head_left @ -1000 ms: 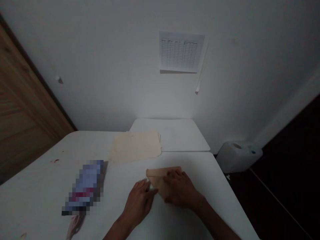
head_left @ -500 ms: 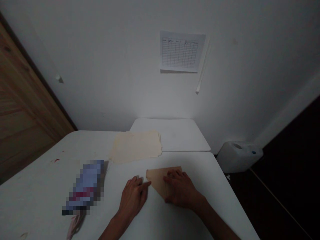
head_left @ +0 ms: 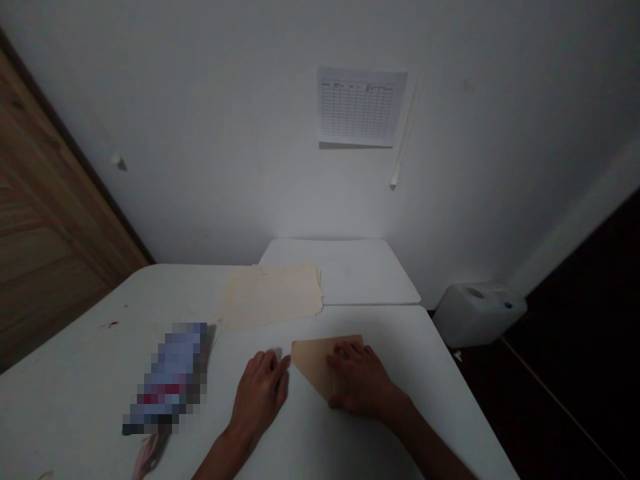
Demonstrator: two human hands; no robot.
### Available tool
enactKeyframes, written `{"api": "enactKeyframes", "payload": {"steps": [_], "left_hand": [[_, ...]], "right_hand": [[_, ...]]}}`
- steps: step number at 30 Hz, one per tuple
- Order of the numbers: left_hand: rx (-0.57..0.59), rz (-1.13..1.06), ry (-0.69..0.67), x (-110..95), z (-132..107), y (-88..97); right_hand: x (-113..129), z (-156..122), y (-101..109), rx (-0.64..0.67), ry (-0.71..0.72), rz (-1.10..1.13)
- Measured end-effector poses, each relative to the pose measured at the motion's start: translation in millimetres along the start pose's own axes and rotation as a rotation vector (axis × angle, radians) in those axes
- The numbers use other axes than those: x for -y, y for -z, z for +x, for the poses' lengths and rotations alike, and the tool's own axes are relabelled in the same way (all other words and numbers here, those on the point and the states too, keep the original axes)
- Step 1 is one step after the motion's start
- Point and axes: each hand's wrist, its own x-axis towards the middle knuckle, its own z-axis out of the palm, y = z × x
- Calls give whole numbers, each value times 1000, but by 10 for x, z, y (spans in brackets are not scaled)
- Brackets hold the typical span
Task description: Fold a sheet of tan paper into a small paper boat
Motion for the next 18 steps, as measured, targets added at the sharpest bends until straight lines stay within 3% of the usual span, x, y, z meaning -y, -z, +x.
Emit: {"api": "enactKeyframes", "payload": {"steps": [4, 6, 11, 18], "left_hand": [[-32, -113, -215, -88, 10, -78], [-4, -130, -236, -141, 39, -127], [9, -80, -38, -220, 78, -187], [0, -55, 90, -234, 79, -162]], "right_hand": [[8, 10, -7, -2, -4, 2], [17, 10, -3, -3, -3, 1], [41, 1, 10, -16, 2, -2], [38, 5, 20, 26, -23, -18]]}}
